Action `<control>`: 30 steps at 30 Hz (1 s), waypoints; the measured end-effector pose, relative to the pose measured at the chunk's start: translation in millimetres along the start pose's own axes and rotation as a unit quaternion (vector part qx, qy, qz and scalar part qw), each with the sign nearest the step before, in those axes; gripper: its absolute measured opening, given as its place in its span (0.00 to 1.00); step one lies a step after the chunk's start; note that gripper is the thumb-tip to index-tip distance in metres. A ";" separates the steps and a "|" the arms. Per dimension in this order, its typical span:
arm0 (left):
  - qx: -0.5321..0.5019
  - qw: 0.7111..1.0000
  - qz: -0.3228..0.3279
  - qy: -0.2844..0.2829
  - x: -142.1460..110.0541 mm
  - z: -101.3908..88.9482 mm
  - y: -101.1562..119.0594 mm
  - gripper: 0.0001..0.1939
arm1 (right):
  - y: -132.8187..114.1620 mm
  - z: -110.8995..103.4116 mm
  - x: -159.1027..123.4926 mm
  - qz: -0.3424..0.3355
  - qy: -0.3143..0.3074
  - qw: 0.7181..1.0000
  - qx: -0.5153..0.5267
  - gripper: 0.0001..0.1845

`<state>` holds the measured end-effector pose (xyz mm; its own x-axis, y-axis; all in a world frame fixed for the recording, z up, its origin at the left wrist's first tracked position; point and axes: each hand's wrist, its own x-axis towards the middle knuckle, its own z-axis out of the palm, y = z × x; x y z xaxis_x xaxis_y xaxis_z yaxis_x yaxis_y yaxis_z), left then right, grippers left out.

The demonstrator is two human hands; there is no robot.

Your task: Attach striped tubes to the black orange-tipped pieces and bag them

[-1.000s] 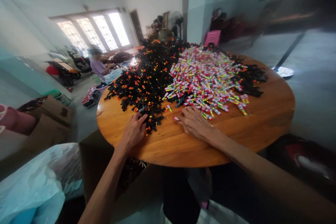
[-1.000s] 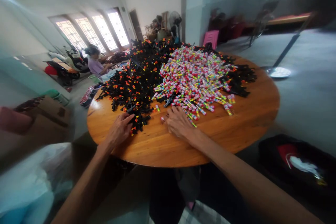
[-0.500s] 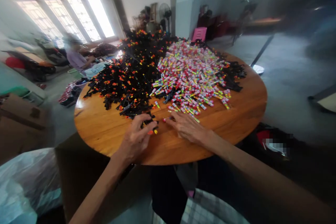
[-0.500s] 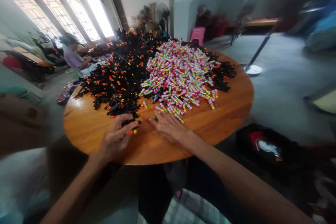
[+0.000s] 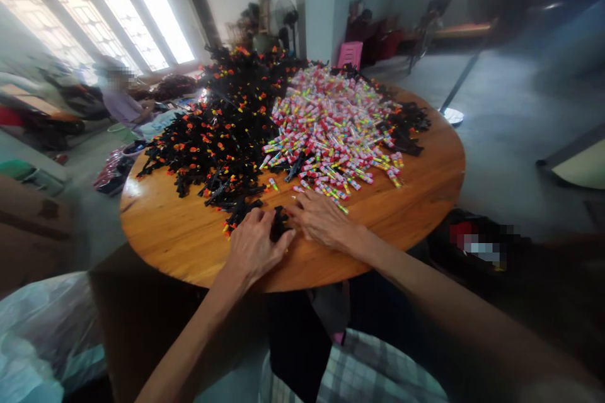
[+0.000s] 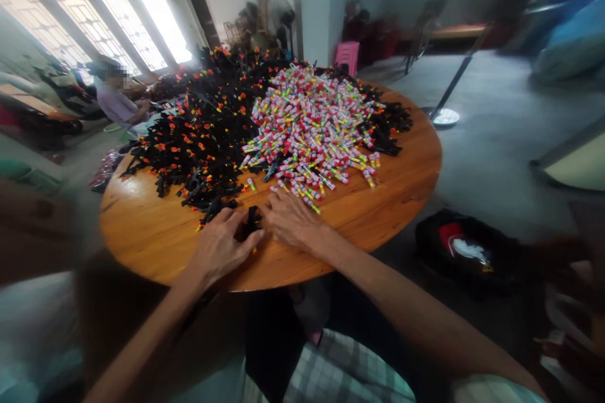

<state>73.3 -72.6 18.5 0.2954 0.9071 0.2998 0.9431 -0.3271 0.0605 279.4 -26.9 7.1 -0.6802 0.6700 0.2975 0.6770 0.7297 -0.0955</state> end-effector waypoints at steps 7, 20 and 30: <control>0.033 0.994 -0.016 -0.106 30.8 -4.4 -1.1 0.09 | 7.8 4.9 -7.4 0.011 0.010 1.000 0.017 0.14; -0.114 0.990 0.086 -0.013 15.4 -22.0 -29.6 0.16 | 13.3 17.4 -20.2 0.011 0.034 0.999 0.038 0.17; -0.144 0.942 0.296 -0.066 -60.4 -32.5 -19.6 0.28 | 8.1 -0.4 -35.1 0.068 0.026 0.993 0.091 0.13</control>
<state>32.0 -129.6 30.1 0.7912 0.5617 0.2421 0.5319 -0.8272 0.1810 308.8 -44.6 -3.7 -0.5674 0.7591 0.3192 0.6962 0.6492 -0.3062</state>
